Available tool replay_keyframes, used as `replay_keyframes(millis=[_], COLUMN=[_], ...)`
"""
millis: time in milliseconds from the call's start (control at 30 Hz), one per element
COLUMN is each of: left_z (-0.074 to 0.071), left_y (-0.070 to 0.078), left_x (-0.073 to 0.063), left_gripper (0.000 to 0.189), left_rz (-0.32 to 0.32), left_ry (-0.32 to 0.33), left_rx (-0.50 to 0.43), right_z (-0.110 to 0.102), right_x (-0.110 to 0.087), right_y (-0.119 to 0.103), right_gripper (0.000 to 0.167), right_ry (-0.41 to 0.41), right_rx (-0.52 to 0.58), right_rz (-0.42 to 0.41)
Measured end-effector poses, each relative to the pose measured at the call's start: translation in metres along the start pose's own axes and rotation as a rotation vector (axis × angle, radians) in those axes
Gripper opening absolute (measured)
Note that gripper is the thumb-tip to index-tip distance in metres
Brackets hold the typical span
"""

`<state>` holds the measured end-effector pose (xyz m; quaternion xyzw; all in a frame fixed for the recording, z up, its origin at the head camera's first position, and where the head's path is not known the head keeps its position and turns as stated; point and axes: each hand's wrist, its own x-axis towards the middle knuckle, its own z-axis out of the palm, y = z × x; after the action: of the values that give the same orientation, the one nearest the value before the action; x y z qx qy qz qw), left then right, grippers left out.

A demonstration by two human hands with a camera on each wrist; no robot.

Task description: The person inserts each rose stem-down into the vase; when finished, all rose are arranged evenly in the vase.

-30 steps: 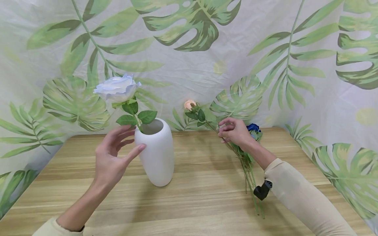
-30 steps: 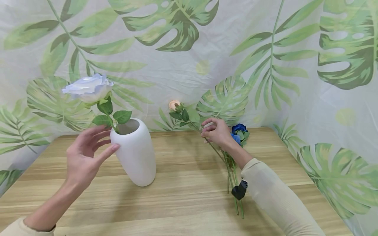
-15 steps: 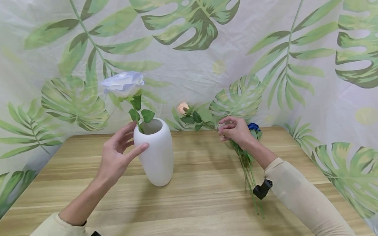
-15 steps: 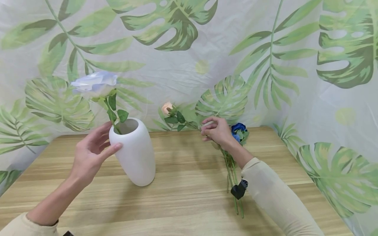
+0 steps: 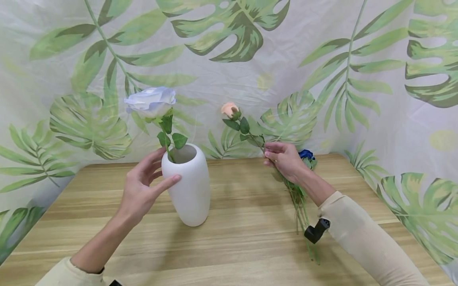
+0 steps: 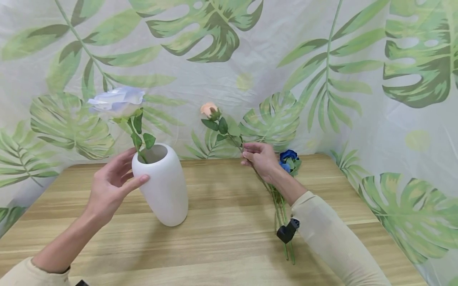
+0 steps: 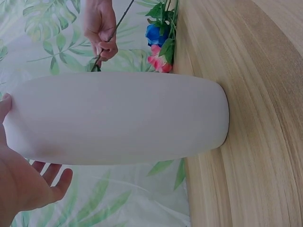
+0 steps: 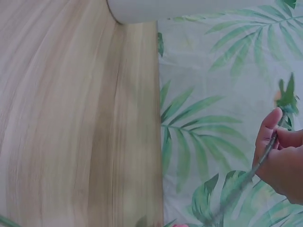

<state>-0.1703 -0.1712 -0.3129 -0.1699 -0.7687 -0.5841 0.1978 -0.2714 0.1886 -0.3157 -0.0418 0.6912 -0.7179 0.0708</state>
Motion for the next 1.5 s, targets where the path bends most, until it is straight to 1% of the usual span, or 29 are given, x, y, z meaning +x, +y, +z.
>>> replay_keyframes(millis=[200,300,367,500,600,733,867,1000,1167,1367,1500], left_z=[0.000,0.000,0.000,-0.001,-0.001,-0.001,-0.001,-0.001,-0.001,-0.002,-0.002], left_y=[0.000,0.000,-0.001,-0.001,-0.001,-0.001,-0.001,-0.001,0.000,0.000,0.001], left_x=[0.000,0.000,0.001,0.001,0.001,0.001,0.002,0.002,0.001,0.001,0.001], left_gripper=[0.067,0.066,0.066,0.066,0.066,0.066,0.065,0.065,0.065,0.065,0.065], left_rz=[0.012,0.014,0.016,0.018,0.019,0.021,0.022,0.021,0.015,0.015,0.011], left_ry=[0.000,0.000,-0.001,-0.004,-0.007,-0.009,-0.012,-0.013,-0.016,-0.019,-0.022], left_rx=[-0.017,-0.011,-0.005,-0.008,-0.006,-0.008,-0.016,-0.020,-0.011,-0.003,-0.001], right_z=[0.006,0.009,0.012,0.019,0.023,0.030,0.037,0.045,0.057,0.072,0.079], right_x=[-0.003,-0.004,-0.005,-0.008,-0.010,-0.013,-0.014,-0.016,-0.019,-0.021,-0.021], right_y=[-0.007,-0.010,-0.012,-0.015,-0.019,-0.024,-0.029,-0.039,-0.057,-0.075,-0.083], right_gripper=[0.052,0.050,0.044,0.023,0.016,0.016,0.017,0.020,0.024,0.023,0.021], right_ry=[-0.051,-0.067,-0.083,-0.102,-0.091,-0.062,-0.057,-0.077,-0.099,-0.130,-0.135], right_rx=[0.041,0.056,0.065,0.084,0.116,0.163,0.197,0.237,0.285,0.335,0.335], right_rz=[0.032,0.031,0.011,-0.055,-0.099,-0.129,-0.157,-0.200,-0.249,-0.310,-0.345])
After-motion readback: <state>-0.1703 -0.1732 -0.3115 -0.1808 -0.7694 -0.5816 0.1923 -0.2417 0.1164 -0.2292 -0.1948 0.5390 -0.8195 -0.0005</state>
